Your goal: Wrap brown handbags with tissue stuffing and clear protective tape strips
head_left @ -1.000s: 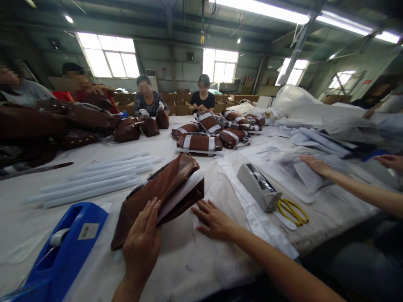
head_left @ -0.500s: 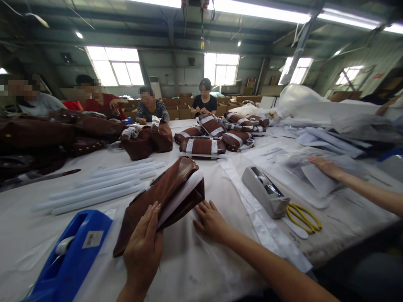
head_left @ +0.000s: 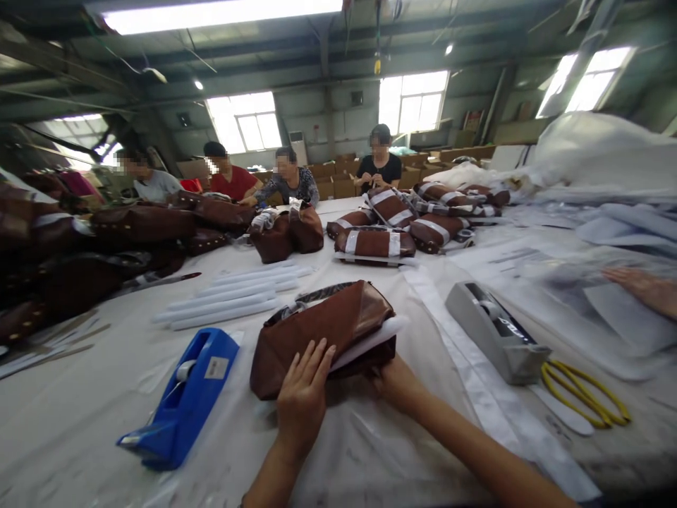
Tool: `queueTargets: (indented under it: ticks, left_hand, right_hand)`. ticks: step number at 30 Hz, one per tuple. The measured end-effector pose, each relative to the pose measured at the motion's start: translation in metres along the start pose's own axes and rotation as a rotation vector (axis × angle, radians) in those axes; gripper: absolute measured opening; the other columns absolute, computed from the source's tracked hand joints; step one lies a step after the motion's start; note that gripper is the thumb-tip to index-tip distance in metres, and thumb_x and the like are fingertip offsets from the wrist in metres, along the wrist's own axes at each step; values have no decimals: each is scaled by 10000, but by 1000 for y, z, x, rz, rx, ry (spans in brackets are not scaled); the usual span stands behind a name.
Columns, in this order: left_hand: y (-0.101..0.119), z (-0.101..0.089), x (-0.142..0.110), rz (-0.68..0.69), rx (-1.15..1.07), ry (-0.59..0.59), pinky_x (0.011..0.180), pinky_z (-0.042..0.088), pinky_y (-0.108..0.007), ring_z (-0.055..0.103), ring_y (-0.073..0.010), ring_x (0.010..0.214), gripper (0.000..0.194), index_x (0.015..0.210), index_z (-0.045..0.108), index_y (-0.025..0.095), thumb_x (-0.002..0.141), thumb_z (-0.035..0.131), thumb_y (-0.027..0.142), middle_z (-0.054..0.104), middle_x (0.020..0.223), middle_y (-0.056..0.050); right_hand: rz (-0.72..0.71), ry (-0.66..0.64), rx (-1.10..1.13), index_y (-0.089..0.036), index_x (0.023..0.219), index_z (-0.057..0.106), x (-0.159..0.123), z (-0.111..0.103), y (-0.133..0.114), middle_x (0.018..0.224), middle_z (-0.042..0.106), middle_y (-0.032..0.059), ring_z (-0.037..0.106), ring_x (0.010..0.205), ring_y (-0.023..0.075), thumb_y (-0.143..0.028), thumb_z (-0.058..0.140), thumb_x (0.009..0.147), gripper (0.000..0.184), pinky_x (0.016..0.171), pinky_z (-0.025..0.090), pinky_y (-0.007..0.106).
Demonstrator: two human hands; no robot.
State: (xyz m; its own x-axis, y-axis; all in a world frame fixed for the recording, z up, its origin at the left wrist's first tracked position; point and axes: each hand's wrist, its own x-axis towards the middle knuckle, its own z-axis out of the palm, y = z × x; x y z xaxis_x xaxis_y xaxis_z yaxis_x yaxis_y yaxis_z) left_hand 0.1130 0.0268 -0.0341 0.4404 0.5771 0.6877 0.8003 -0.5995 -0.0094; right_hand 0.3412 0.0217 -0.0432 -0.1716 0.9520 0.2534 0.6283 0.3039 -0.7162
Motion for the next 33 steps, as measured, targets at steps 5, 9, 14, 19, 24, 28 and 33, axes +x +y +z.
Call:
queueTargets:
  ticks: [5,9,14,19,24,28,33]
  left_hand:
    - [5,9,-8,47,4,-30,1147,401,-459,465,-232,1378,645,1499,385,246,906,379,-9,519,1466,-60]
    - [8,13,-11,105,30,-33,1149,395,-451,487,-229,1360,625,1478,421,256,914,372,-8,534,1450,-53]
    - [9,10,-14,104,51,-25,1154,386,-434,481,-221,1366,615,1467,439,242,914,369,-17,521,1463,-46]
    - [14,3,-29,165,18,8,1158,376,-408,497,-202,1354,555,1418,508,276,948,361,18,551,1441,0]
    - [20,2,-38,175,26,41,1176,355,-392,514,-188,1339,488,1402,527,295,978,411,83,583,1413,10]
    - [19,4,-37,145,-6,103,1191,335,-382,527,-173,1325,452,1371,563,298,1000,381,115,611,1384,14]
    - [11,23,-38,293,118,223,1146,405,-343,639,-165,1188,338,1269,650,336,1009,447,267,632,1351,52]
  right_hand:
    - [20,-243,-68,-280,1371,592,-76,-11,-34,1410,575,107,511,1286,345,-460,649,879,527,1119,381,499]
    - [125,-260,-215,-306,1436,522,-96,1,-42,1166,699,107,626,1069,328,-256,618,852,594,975,492,456]
    - [189,-284,-142,-255,1537,355,-98,9,-38,1099,721,94,692,964,246,-116,484,832,730,859,538,319]
    - [113,-307,-239,-265,1364,583,-92,-32,-53,1006,763,67,735,843,235,-256,579,884,480,755,558,289]
    - [-135,51,-276,-256,1205,677,-7,-76,-51,1163,716,75,690,1019,200,-258,471,996,294,900,550,314]
    - [-306,-134,-461,-242,1103,750,98,-70,-15,1419,564,85,470,1359,260,-51,503,892,376,1104,440,415]
    - [-411,-482,-599,-284,1011,791,186,-39,14,1546,427,70,311,1461,341,-18,617,797,383,1137,366,513]
